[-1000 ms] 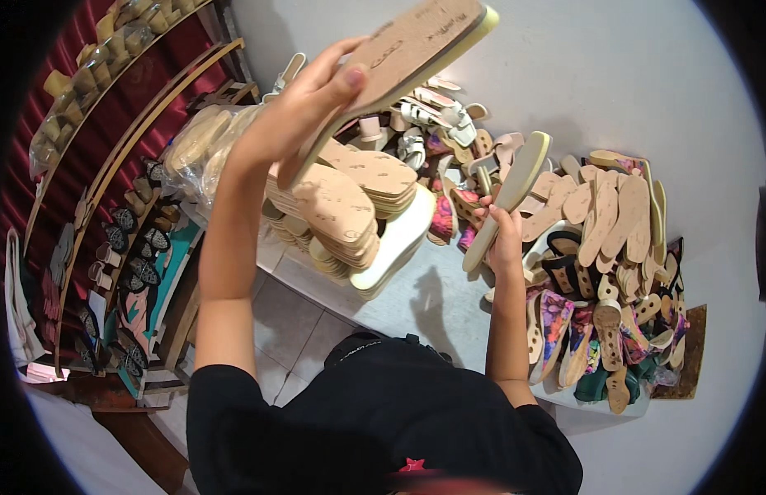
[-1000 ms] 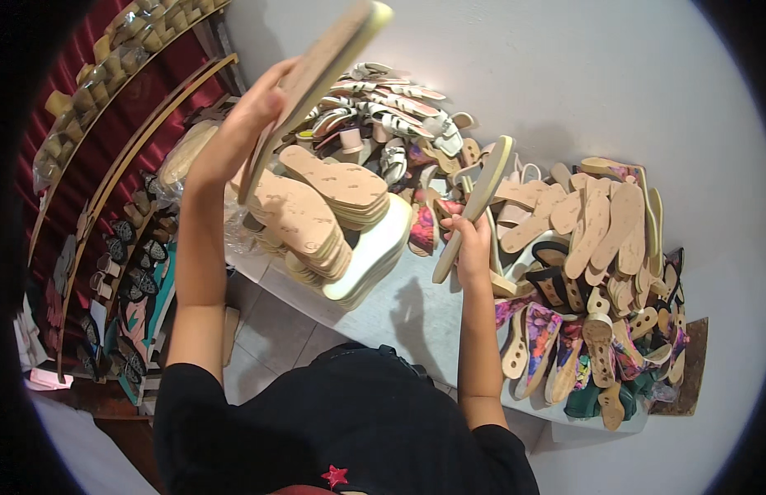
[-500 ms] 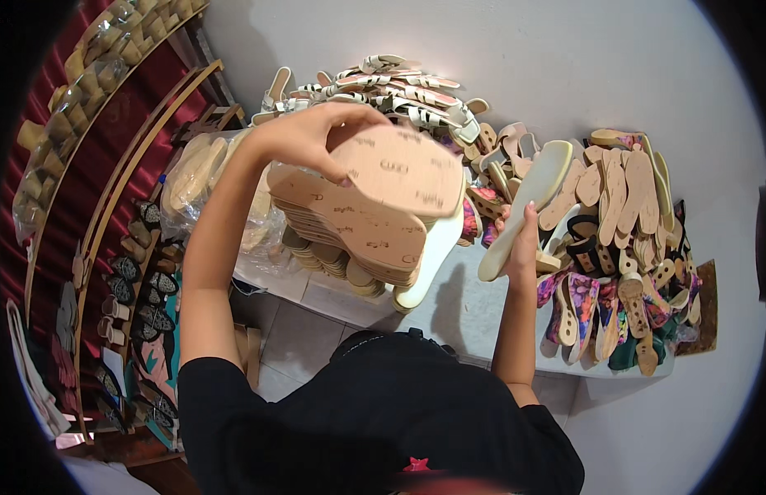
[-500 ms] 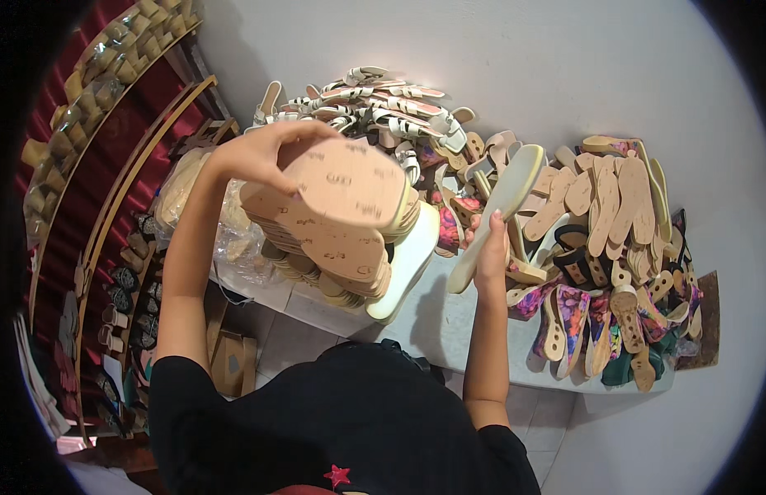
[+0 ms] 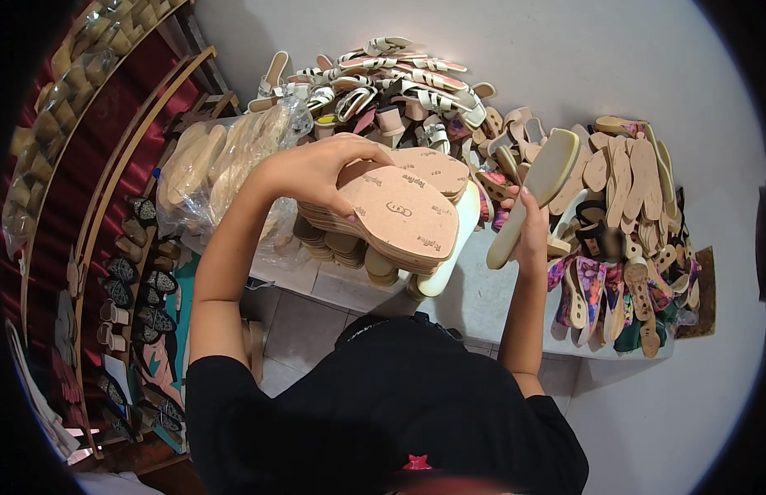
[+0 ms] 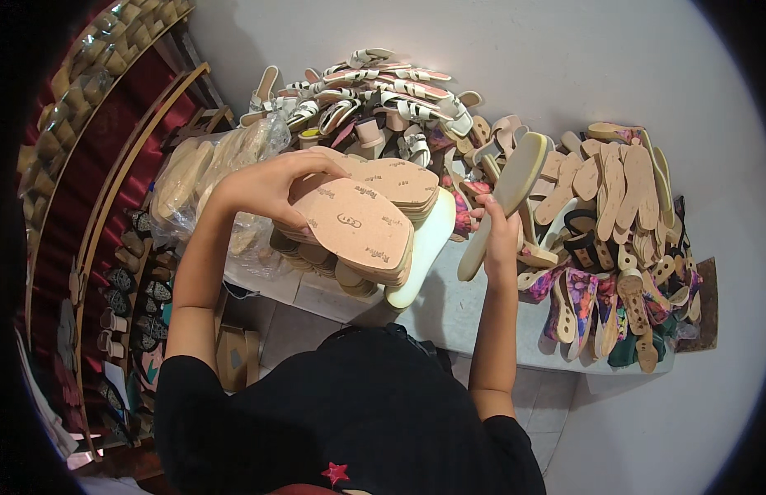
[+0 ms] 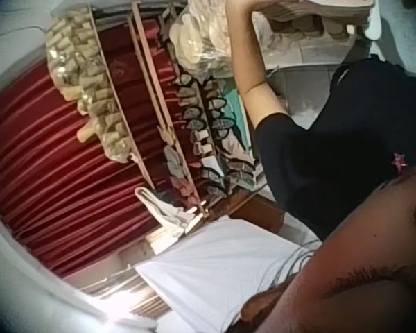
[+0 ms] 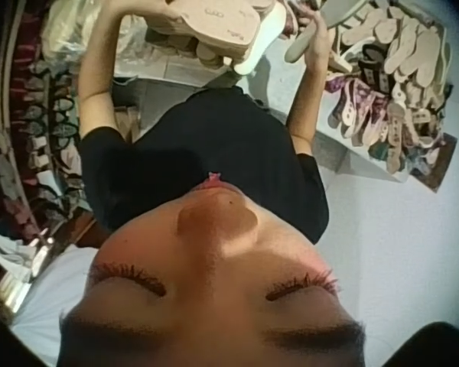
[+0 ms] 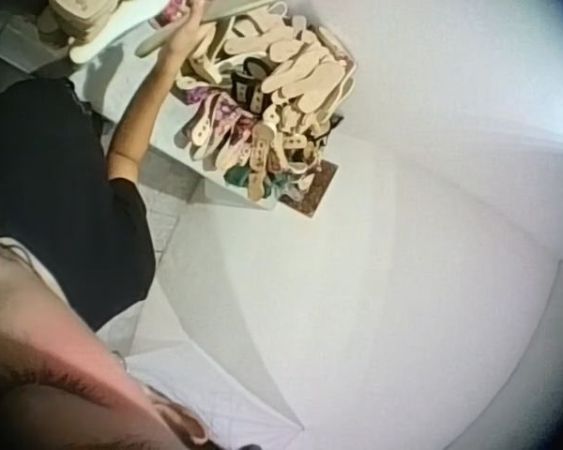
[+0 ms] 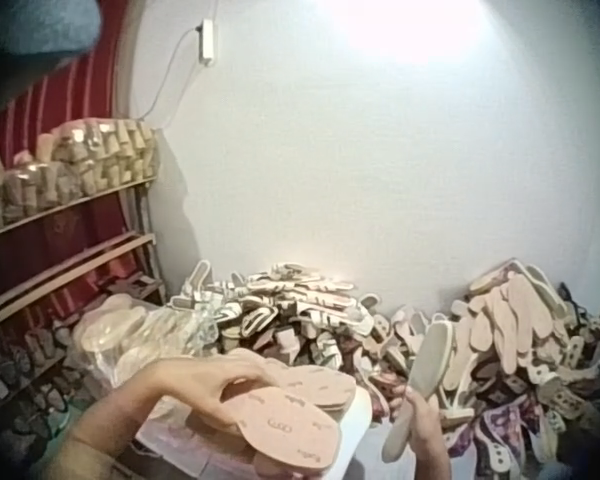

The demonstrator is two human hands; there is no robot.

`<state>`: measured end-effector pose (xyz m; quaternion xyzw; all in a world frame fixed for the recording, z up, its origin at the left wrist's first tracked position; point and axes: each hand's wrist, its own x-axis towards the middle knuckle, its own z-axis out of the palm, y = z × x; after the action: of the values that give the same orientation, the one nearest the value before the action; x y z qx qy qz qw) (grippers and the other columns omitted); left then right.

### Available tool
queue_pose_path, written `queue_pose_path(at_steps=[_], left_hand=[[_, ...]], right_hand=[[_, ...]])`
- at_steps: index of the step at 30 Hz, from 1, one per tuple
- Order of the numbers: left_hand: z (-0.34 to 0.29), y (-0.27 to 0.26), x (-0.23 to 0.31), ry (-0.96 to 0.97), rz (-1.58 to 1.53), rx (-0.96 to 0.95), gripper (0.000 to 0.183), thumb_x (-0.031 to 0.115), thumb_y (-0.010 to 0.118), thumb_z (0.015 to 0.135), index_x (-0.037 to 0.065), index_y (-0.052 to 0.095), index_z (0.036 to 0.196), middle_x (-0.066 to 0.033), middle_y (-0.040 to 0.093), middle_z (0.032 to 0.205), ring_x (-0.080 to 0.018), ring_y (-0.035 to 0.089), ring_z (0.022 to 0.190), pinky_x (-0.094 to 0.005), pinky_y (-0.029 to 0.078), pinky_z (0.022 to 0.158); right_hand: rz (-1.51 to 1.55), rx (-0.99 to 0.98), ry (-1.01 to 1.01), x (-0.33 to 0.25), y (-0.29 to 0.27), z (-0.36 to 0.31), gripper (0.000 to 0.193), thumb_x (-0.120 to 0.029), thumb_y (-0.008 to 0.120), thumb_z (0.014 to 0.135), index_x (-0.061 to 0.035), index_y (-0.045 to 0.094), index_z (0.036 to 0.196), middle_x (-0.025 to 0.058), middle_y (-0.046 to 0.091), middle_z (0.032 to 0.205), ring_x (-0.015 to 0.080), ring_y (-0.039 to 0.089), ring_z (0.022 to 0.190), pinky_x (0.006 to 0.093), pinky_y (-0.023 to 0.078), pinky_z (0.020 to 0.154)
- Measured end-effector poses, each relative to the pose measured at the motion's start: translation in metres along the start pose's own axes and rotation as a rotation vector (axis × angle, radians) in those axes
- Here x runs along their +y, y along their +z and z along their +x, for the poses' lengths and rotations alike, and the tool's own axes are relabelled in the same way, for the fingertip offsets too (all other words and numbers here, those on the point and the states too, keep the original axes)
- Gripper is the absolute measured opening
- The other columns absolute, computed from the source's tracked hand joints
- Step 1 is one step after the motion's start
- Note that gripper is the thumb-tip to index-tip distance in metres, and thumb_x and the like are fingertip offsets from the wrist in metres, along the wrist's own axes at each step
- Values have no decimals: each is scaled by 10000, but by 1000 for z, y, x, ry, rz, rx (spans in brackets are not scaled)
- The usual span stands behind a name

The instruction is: Sorting and stacking various shoe soles and platform components on a workshop table.

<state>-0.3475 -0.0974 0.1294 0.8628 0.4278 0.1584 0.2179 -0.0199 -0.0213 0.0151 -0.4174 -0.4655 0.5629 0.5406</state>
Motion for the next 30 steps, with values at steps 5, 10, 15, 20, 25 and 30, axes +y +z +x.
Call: queue_pose_path(at_steps=[5,10,15,20,25,30], left_hand=[[0,1,4,-50,20,-3,727,212,744,521,8,515,1180,-148,525,1195,-290,483,1130,-362,366,989],[1,3,0,-103,8,-51,763,209,760,518,17,501,1210,-149,522,1211,-288,481,1141,-357,370,992],[0,5,-3,-110,-38,-67,825,216,798,501,32,482,1240,-145,520,1222,-287,472,1156,-359,362,999],[0,5,-8,-81,-71,-95,879,255,831,499,41,459,1265,-142,502,1248,-285,457,1178,-361,345,1011],[1,-6,3,-91,-180,-67,812,265,812,589,39,447,1279,-133,501,1244,-264,462,1179,-358,343,1012],[22,-25,8,-33,-117,98,718,398,711,726,42,436,1285,-160,534,1195,-255,496,1135,-384,402,949]], right_hand=[[4,-1,-29,0,3,-5,284,-292,516,877,-27,536,977,47,563,724,107,509,590,238,434,558],[39,-42,23,7,1,-5,266,-297,523,879,-37,536,932,36,553,753,106,514,637,241,428,558],[185,-39,36,13,-10,-1,360,-418,447,903,-68,526,924,21,517,732,126,503,634,255,422,583],[73,-59,-112,-19,0,11,357,-357,395,946,-40,473,1089,54,541,954,125,533,808,270,444,675],[190,-86,-278,-50,9,29,281,-98,475,931,0,438,1192,95,530,1164,187,541,1034,344,459,874],[358,-125,-449,-76,54,37,291,-17,520,874,-1,439,1153,96,569,1063,146,569,943,295,471,813]])
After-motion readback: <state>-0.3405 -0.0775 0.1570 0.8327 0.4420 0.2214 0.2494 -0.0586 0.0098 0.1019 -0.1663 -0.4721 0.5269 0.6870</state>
